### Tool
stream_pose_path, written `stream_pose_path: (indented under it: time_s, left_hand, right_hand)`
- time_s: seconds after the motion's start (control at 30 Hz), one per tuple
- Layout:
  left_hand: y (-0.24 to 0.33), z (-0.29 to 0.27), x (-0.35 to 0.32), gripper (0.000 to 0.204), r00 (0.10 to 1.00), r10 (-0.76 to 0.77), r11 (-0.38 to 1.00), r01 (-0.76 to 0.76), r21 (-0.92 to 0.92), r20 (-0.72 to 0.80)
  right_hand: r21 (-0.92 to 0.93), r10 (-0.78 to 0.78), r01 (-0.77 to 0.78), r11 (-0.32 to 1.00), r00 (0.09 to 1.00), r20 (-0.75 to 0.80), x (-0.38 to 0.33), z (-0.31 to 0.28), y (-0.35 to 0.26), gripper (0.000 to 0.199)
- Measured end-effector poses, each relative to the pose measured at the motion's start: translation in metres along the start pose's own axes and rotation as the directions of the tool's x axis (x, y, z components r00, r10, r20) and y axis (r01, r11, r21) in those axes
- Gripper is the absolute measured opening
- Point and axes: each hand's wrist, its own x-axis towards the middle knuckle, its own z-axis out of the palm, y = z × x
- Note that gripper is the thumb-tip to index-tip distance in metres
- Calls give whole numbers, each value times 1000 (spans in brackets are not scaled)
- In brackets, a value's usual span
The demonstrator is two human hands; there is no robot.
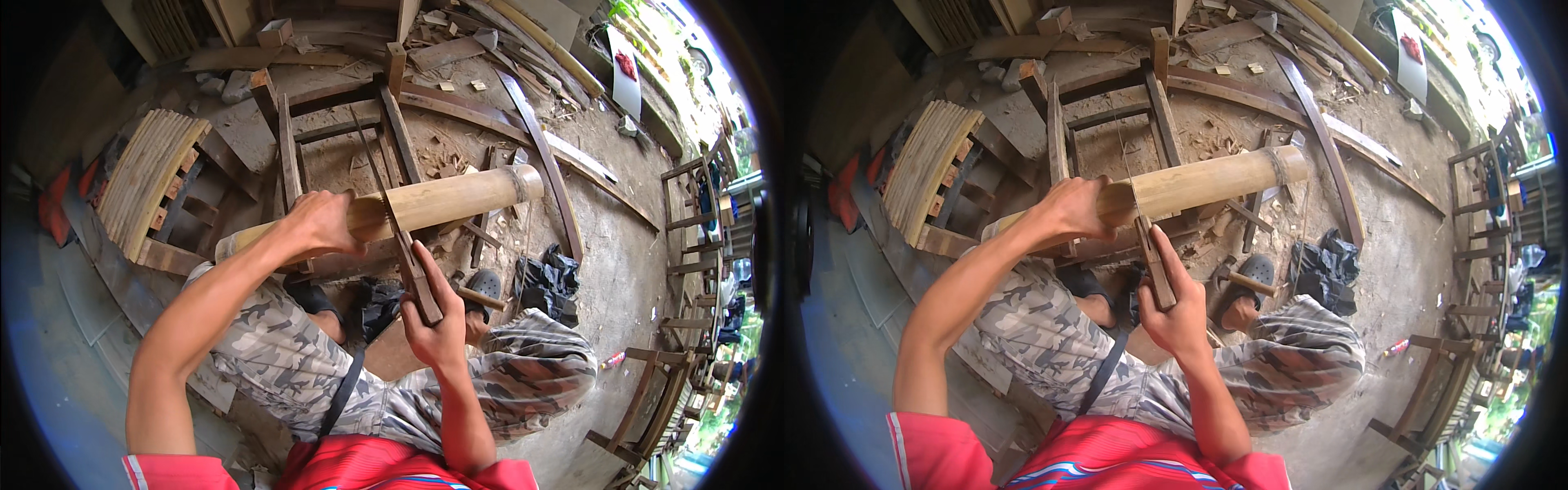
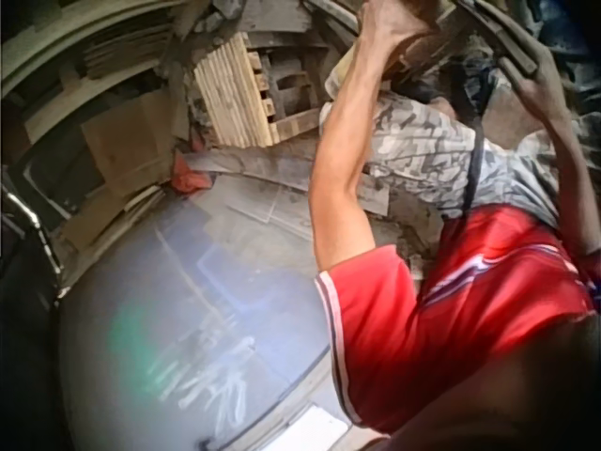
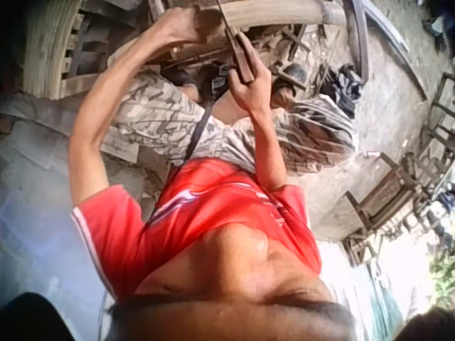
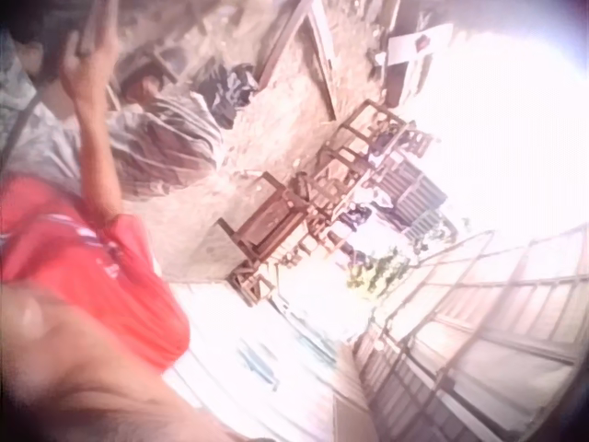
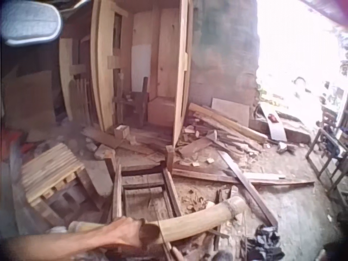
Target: The person sits on the floor in a cluttered workshop and uses a hand saw to cut a cylindrical bamboo pole. They position the bamboo on a wooden frame, then repeatedly saw through it, rotating the pole as needed to continue the cut.
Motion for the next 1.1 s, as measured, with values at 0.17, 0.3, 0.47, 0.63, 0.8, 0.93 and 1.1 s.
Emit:
stream_pose_path:
  time_s: [0.17, 0.3, 0.47, 0.63, 0.8, 0.93, 1.1]
  left_hand:
    - [-6, -1, 4, 82, 999, 11, 1000, -10, -24, 47]
    - [-5, 6, -1, 85, 998, 68, 998, -68, -7, -13]
    - [-2, -2, 6, 83, 998, -47, 998, 50, -50, 43]
    - [-4, -3, 10, 76, 998, -1, 998, 6, -61, 71]
    - [-14, -2, 10, 76, 997, 6, 995, 1, -103, 72]
    - [-13, -4, 8, 86, 996, -32, 997, 37, -71, 78]
    - [-18, -13, 18, 91, 997, 32, 999, -29, 42, -73]
  right_hand:
    - [-43, 97, -95, 995, 994, 45, -109, -32, 6, 73]
    - [-78, 73, -68, 995, 995, 67, -150, -59, -22, 74]
    - [110, 73, -79, 991, 996, 58, 6, -1, -1, 79]
    - [1, 57, -57, 998, 998, 21, -79, -23, 17, 74]
    - [-105, 67, -64, 992, 997, 26, -177, -66, 8, 69]
    - [-82, -9, 4, 997, 998, -63, -153, -70, 11, 72]
    - [-326, -165, 82, 942, 957, -237, -132, -65, 20, 64]
